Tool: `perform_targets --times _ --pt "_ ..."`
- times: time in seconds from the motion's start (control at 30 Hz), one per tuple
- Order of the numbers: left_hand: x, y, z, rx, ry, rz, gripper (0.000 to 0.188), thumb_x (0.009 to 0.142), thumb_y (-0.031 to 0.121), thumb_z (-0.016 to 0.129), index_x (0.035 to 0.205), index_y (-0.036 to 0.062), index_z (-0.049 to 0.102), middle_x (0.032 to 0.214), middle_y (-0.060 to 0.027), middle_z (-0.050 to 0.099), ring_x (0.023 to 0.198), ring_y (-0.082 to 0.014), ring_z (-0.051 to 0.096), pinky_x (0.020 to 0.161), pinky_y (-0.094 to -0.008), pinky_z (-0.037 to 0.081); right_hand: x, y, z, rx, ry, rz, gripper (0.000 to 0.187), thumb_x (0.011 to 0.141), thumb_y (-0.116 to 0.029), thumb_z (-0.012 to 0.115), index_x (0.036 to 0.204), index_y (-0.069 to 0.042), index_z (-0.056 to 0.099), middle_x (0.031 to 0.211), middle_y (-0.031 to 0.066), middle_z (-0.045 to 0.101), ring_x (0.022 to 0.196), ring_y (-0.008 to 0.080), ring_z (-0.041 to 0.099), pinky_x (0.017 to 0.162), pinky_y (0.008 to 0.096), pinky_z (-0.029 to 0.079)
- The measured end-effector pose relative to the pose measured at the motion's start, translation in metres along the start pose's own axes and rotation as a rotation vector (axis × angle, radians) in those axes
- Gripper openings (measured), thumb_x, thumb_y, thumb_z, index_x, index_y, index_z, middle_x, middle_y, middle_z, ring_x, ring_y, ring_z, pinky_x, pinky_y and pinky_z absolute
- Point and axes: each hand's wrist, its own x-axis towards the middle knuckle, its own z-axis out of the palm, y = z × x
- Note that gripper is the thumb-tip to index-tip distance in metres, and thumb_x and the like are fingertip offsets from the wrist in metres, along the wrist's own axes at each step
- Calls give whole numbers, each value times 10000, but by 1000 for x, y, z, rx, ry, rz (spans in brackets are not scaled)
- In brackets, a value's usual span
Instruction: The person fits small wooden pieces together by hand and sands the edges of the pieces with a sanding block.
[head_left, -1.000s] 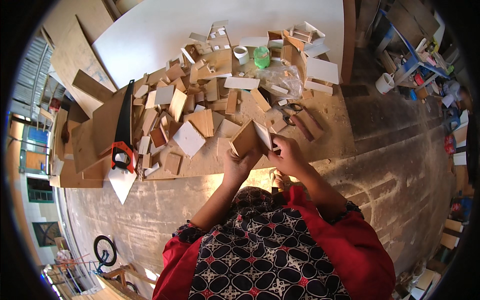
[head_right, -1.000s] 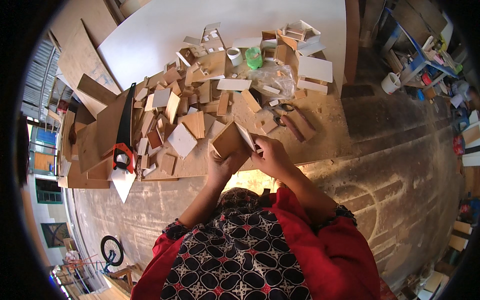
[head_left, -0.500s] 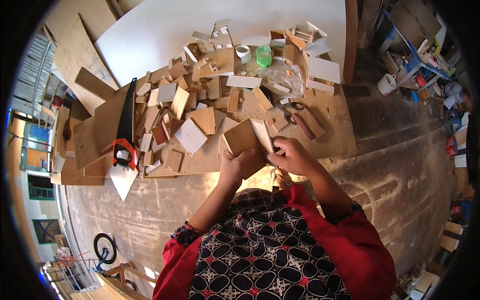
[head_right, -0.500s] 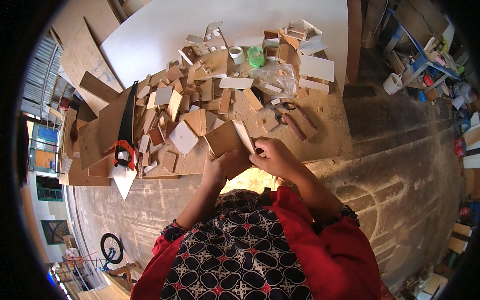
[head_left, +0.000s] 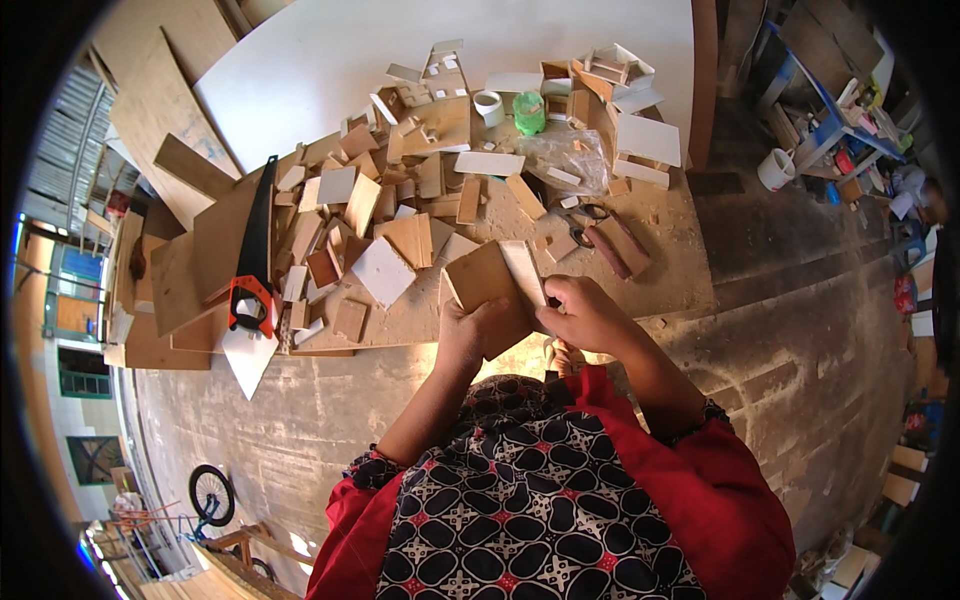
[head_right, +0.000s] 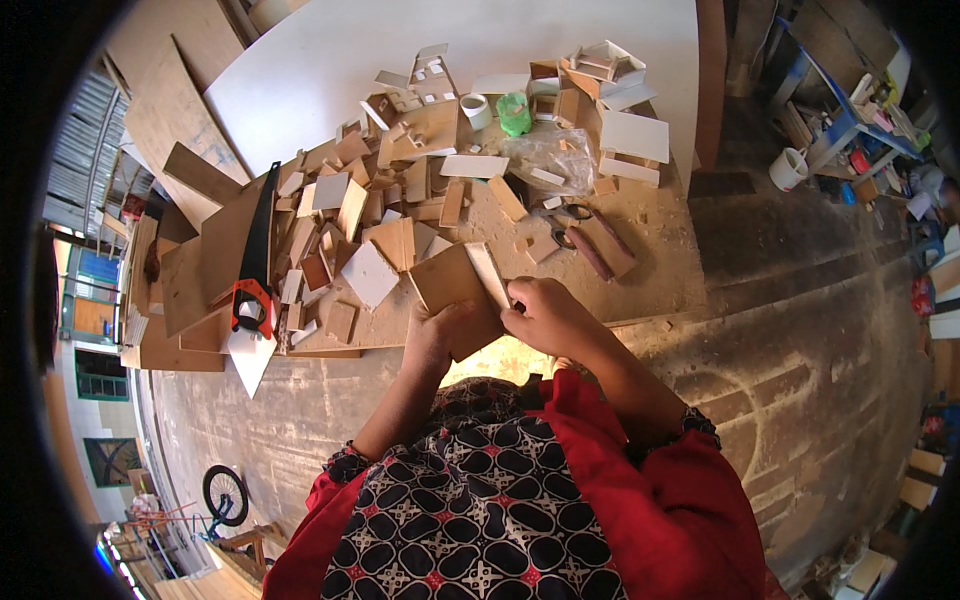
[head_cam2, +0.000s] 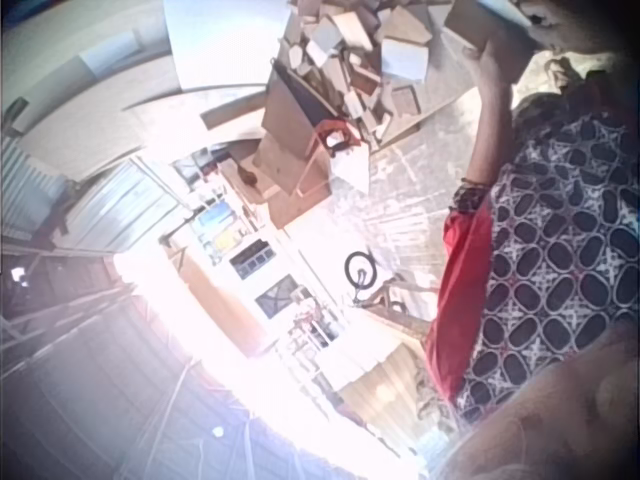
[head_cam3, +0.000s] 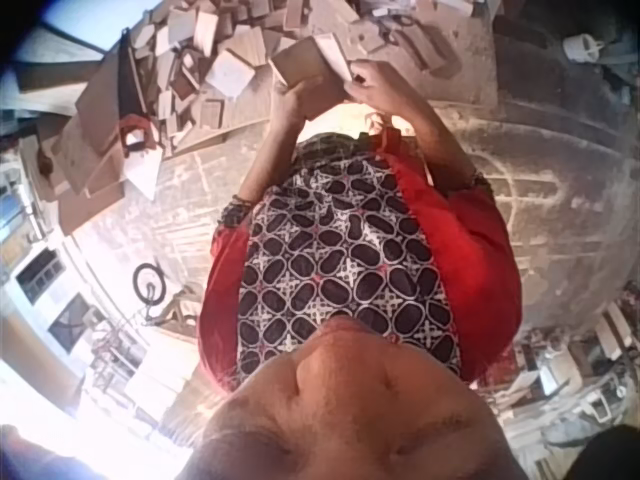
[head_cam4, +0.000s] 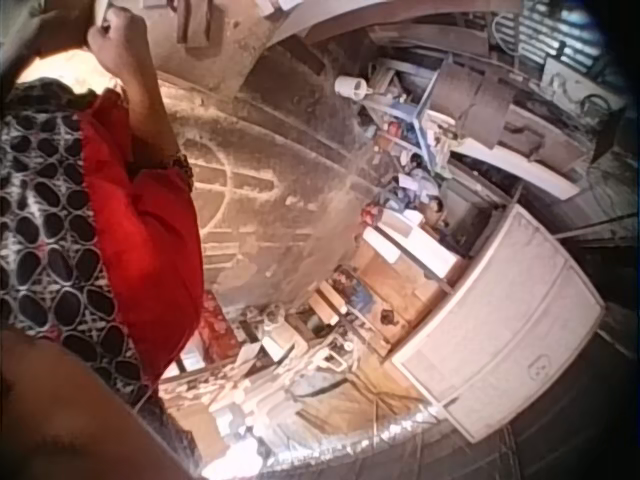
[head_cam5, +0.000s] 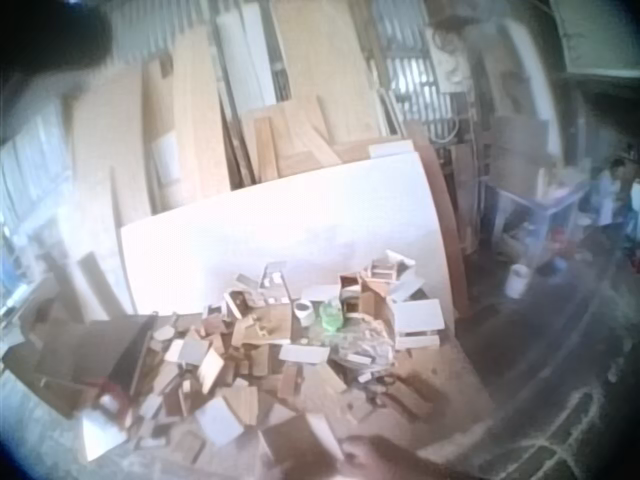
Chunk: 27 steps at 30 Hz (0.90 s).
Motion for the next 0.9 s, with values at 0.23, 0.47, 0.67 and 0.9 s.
perform_targets --times 0.23,0.47,0.67,0.9 --pt "0 -2 -2 6 37 1 180 825 38 646 1003 17 653 924 -73 680 809 -165 661 724 -299 537 3 -11 -1 -26 -56 34 220 765 -130 623 753 73 541 762 260 583 727 425 598 646 454 459" --pt "-8 1 2 -66 38 -7 240 839 35 637 1078 27 623 989 -67 668 861 -163 652 740 -303 535 1 -10 0 33 -32 -72 204 767 -120 657 815 66 589 791 235 601 739 419 606 657 443 477" --pt "-11 0 1 14 -15 216 261 850 28 629 1109 33 605 999 -39 658 901 -143 635 784 -301 523 -3 -13 0 51 -49 -143 176 774 -78 671 881 45 605 865 214 608 792 406 609 685 438 481" --pt "-18 5 1 38 -14 236 286 847 25 631 1131 32 594 1030 -49 654 937 -151 628 822 -306 513 -5 -26 -2 79 -38 -192 160 788 -55 648 874 58 574 879 222 588 796 422 584 681 420 470"
